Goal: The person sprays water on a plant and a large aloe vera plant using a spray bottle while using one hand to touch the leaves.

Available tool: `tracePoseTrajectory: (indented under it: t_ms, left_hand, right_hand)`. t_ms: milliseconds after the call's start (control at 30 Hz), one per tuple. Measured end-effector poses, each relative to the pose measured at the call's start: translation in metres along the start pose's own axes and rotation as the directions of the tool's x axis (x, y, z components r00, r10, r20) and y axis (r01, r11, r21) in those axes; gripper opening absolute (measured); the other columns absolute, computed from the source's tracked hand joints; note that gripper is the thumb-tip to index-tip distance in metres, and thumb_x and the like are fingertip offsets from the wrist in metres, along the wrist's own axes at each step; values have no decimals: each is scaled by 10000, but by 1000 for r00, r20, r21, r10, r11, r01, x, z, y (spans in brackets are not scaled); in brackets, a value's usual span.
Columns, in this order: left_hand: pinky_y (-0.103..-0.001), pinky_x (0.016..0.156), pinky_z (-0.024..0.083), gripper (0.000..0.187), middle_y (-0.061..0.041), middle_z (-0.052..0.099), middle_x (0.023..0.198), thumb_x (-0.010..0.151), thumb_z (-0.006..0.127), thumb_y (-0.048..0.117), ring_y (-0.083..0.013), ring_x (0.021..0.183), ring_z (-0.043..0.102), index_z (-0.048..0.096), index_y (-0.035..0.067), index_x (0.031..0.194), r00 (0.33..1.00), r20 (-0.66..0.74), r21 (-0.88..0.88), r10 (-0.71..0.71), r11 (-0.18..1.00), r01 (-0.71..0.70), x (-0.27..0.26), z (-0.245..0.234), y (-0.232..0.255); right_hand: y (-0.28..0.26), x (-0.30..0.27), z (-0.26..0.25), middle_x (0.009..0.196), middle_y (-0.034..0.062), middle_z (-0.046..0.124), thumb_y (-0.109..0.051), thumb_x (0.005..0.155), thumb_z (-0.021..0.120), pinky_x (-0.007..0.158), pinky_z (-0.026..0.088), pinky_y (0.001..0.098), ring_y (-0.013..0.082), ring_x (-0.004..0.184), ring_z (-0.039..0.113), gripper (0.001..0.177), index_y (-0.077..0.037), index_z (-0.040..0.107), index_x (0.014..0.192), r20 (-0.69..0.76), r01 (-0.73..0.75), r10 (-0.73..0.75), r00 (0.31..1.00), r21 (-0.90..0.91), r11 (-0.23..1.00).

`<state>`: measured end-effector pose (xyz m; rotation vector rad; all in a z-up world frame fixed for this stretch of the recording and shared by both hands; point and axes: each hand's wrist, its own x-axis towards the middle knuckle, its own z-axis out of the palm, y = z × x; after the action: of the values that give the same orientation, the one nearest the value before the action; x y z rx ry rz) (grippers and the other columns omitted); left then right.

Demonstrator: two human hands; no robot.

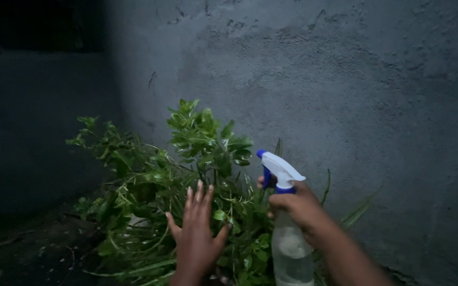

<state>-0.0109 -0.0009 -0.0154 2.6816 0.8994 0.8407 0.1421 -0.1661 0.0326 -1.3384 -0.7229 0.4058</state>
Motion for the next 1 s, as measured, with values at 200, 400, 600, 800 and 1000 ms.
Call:
tracePoseTrajectory:
  t_ms: [200,400,600,800,1000]
  left_hand:
    - [-732,1171,-81,1019,66,-4,1757,853,733,512,-212,1572,-1,108,333,1638,997,69,30,-29,999,27,0,-3,-3]
    - [-727,1189,-73,1020,84,-7,1707,852,729,519,-183,1581,-4,107,368,1646,992,106,44,-73,997,69,1,1,-12]
    - [-738,1182,-81,1013,86,-2,1761,848,739,519,-178,1575,12,127,353,1638,997,74,35,-39,999,36,0,4,-14]
    - [-732,1181,-81,985,87,25,1702,853,673,598,-189,1578,25,145,361,1651,996,72,-8,-46,999,47,-3,3,-13]
    - [-731,1186,-64,882,106,35,1714,881,590,643,-191,1586,21,223,377,1638,976,50,-157,-211,964,216,4,11,-16]
  right_hand:
    - [18,14,-9,922,169,637,51,799,648,641,561,388,276,734,648,494,100,604,1288,-97,-128,125,987,-32,991]
    - [-7,-3,0,1016,127,747,54,698,633,773,568,374,252,871,684,674,-120,665,1348,0,-176,178,984,-137,975]
    - [13,4,-3,1081,68,782,67,638,641,805,574,377,238,902,709,650,-81,672,1270,46,-162,165,985,-67,985]
    - [26,8,-10,1089,117,752,114,628,615,801,550,405,268,930,696,624,12,704,1237,78,-187,193,978,-77,979]
    - [-11,-14,-5,1216,-12,746,110,599,671,911,521,308,140,1112,665,811,-168,674,1361,154,-22,55,987,-203,979]
